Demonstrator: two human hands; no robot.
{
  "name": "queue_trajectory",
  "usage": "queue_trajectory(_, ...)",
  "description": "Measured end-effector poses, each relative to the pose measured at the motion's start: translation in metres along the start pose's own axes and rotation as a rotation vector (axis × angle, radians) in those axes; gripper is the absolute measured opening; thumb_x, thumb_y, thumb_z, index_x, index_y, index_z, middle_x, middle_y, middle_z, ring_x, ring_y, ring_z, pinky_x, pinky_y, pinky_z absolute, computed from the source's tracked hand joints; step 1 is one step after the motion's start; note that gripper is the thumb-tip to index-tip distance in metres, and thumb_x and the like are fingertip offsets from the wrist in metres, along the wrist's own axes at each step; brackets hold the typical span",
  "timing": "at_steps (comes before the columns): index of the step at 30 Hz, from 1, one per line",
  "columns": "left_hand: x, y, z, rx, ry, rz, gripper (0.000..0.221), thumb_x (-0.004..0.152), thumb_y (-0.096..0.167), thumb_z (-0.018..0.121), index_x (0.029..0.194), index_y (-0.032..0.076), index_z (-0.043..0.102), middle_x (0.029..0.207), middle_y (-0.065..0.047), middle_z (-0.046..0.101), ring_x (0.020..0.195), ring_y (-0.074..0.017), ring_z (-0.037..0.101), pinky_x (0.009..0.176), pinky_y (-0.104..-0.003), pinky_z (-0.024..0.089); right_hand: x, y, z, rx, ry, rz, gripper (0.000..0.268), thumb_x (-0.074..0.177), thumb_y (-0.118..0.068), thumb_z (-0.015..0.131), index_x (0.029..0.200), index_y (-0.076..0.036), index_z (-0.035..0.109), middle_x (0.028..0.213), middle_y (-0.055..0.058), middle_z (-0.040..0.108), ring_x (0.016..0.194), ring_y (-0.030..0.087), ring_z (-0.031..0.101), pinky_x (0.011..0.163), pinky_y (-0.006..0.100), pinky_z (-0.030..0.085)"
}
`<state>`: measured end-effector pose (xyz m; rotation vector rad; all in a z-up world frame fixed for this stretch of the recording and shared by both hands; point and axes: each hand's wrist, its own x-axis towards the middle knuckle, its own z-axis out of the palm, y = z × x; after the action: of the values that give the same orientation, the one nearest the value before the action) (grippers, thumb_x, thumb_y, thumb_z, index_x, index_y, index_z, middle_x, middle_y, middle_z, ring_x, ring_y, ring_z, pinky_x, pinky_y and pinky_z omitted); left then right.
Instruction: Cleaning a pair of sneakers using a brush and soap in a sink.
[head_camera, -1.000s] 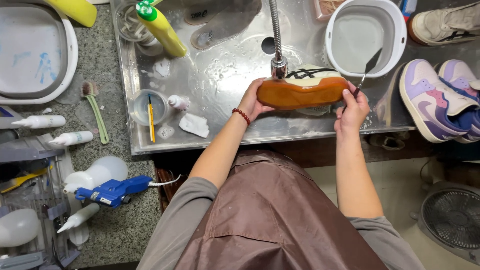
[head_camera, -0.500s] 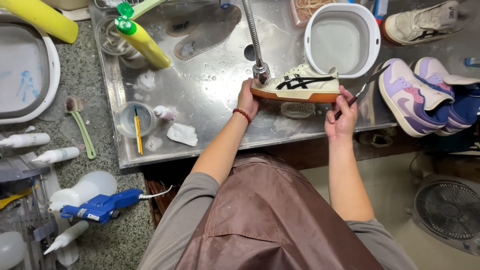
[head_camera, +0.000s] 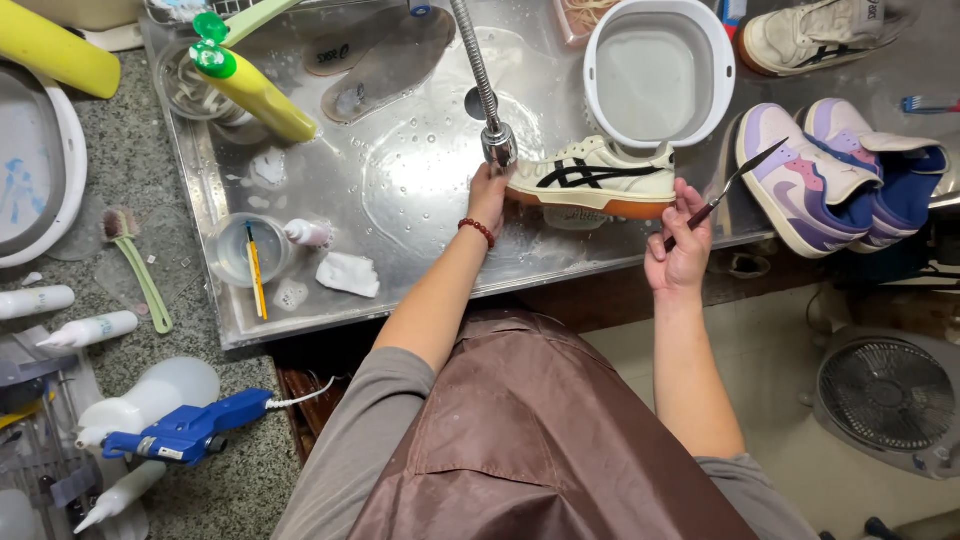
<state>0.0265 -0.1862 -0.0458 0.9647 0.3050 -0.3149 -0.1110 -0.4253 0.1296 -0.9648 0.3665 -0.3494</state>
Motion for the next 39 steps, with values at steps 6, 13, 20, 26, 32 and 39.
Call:
queue_trajectory(6,-0.010,0.005,-0.004,-0.165,0.013,-0.065,0.035,0.105,0.024,0.057,0.123,-0.006,0.062,0.117,-0.015,0.067,0.107,-0.0219,0.061,0.095,-0.036,0.049,-0.017,0.005,-0.005,-0.007,-0.022,0.039,0.041,0.097,0.006,0.061,0.133,-0.014,0.059,0.143,0.003,0.061,0.100,0.003,0.061,0.048,0.016,0.038)
queue_trajectory(13,-0.022,0.028,-0.012,-0.232,0.031,-0.035,0.030,0.103,0.020,0.053,0.125,0.003,0.063,0.126,-0.010,0.065,0.118,-0.0203,0.058,0.102,-0.033,0.046,-0.021,0.020,-0.009,0.003,-0.064,0.069,0.045,0.097,0.009,0.060,0.135,-0.013,0.061,0.141,0.003,0.062,0.097,0.003,0.061,0.048,0.016,0.037)
queue_trajectory(20,-0.034,0.043,-0.038,-0.301,0.060,-0.062,0.035,0.101,0.027,0.059,0.129,0.006,0.060,0.127,-0.010,0.063,0.119,-0.0212,0.058,0.103,-0.038,0.048,-0.024,0.032,0.012,0.002,-0.100,0.151,0.044,0.094,0.011,0.060,0.130,-0.012,0.063,0.142,0.004,0.061,0.102,0.004,0.063,0.047,0.016,0.038)
queue_trajectory(26,-0.054,0.052,-0.059,-0.322,0.282,-0.001,0.054,0.094,0.023,0.073,0.137,0.007,0.045,0.130,-0.013,0.058,0.121,-0.0252,0.056,0.105,-0.042,0.048,-0.030,0.045,0.039,-0.075,-0.126,0.227,0.045,0.090,0.010,0.064,0.131,-0.009,0.061,0.139,0.004,0.062,0.093,0.004,0.061,0.047,0.016,0.037)
queue_trajectory(32,-0.088,0.096,-0.070,-0.562,0.184,0.120,0.061,0.090,0.019,0.071,0.144,0.009,0.045,0.137,-0.014,0.055,0.128,-0.0318,0.054,0.109,-0.047,0.046,-0.028,0.082,0.051,-0.152,-0.199,0.333,0.060,0.081,0.011,0.062,0.138,-0.006,0.054,0.117,0.002,0.063,0.075,0.005,0.055,0.045,0.016,0.035)
queue_trajectory(39,-0.102,0.143,-0.077,-0.569,0.118,0.274,0.068,0.081,0.007,0.063,0.146,0.010,0.044,0.136,-0.016,0.058,0.128,-0.0339,0.055,0.113,-0.050,0.045,-0.018,0.122,0.066,-0.276,-0.190,0.385,0.047,0.086,0.006,0.063,0.132,-0.001,0.057,0.105,0.003,0.062,0.072,0.005,0.053,0.044,0.019,0.031)
